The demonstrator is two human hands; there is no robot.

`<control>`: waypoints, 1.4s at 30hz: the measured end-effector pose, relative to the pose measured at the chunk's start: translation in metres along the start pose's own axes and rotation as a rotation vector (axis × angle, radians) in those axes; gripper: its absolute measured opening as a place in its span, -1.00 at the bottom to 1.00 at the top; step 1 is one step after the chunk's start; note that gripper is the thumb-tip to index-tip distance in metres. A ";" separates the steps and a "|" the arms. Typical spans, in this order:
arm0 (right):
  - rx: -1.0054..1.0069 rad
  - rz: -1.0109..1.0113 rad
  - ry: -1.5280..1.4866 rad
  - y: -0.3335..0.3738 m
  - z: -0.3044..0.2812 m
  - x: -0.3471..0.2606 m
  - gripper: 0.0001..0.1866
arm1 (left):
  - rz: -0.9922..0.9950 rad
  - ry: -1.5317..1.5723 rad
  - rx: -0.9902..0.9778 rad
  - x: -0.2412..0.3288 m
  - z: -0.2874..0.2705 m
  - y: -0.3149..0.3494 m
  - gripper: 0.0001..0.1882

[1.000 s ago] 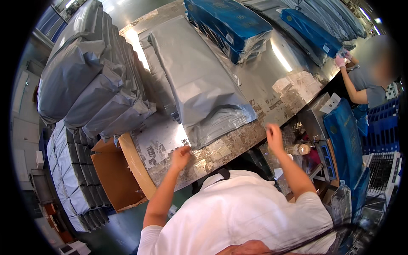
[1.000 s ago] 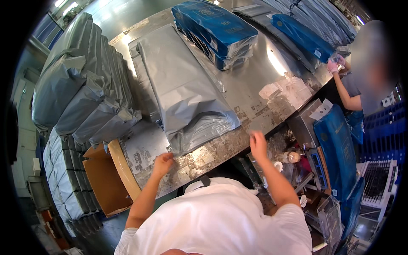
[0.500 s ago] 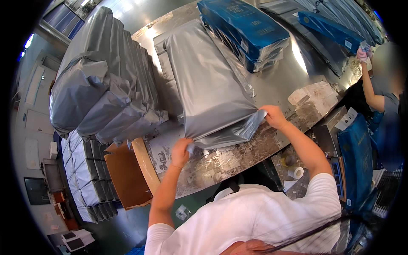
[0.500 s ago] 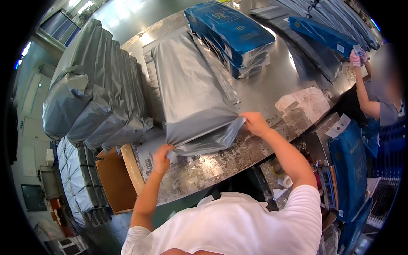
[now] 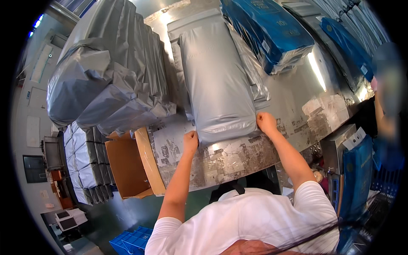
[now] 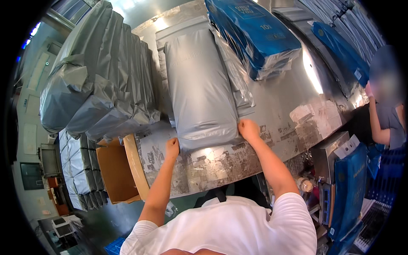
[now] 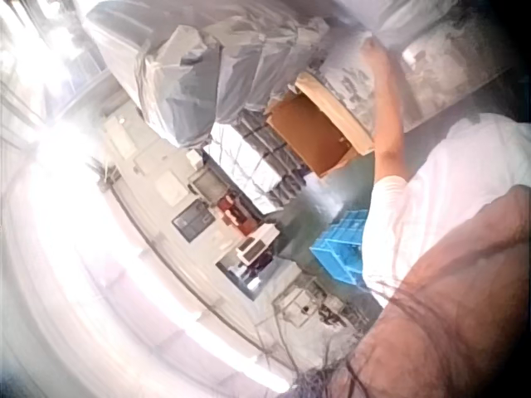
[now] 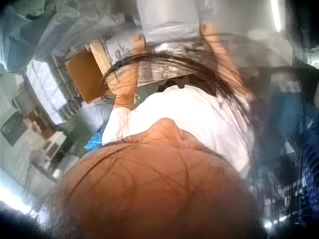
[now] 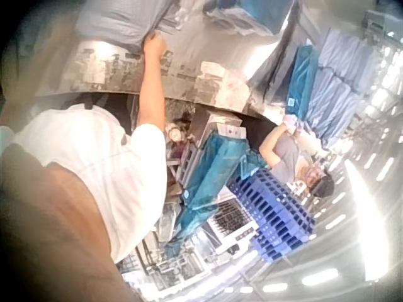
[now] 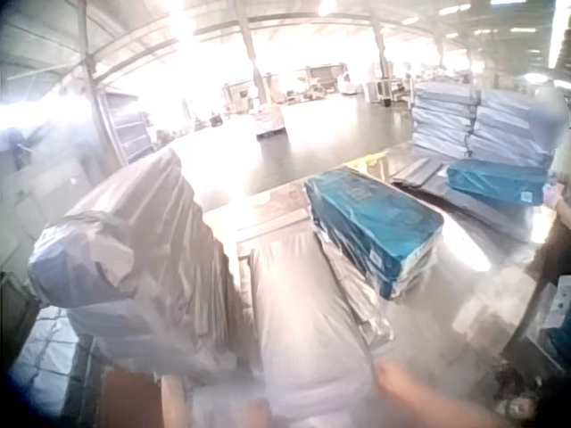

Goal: The person repeatedly picks up blue rectangular packages, places them into gray plastic mailer bags, folds the top, and stacks the sealed packages on a metal table. The person also moves completed packages into a blue crate. Another worker is visible across the table performing similar packaging tasks.

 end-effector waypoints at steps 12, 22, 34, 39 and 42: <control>-0.490 0.450 -1.867 0.069 -0.016 -0.105 -0.27 | 0.166 0.635 -0.284 0.177 -0.097 0.033 -0.35; -0.406 -0.375 -1.987 0.075 -0.136 -0.322 -0.47 | 0.927 0.329 0.137 0.275 -0.342 0.112 -0.19; -0.630 -0.661 -1.467 -0.110 -0.121 -0.629 -0.36 | 0.518 0.765 0.474 0.204 -0.587 -0.096 -0.75; -0.239 -1.072 -0.951 0.044 -0.056 -0.494 -0.36 | 0.503 0.465 0.705 0.144 -0.550 -0.017 -0.69; -0.182 -1.120 -0.437 0.047 0.004 -0.278 -0.49 | 0.283 0.497 0.738 0.079 -0.413 -0.011 -0.66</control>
Point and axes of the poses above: each hand's wrist, its own y-axis away from the middle knuckle, its own z-axis out of the palm, x = y × z, the point moved 6 cm from there along -y, towards the middle knuckle, and after that the axes turned 12 degrees about -y, right-handed, at the moved point
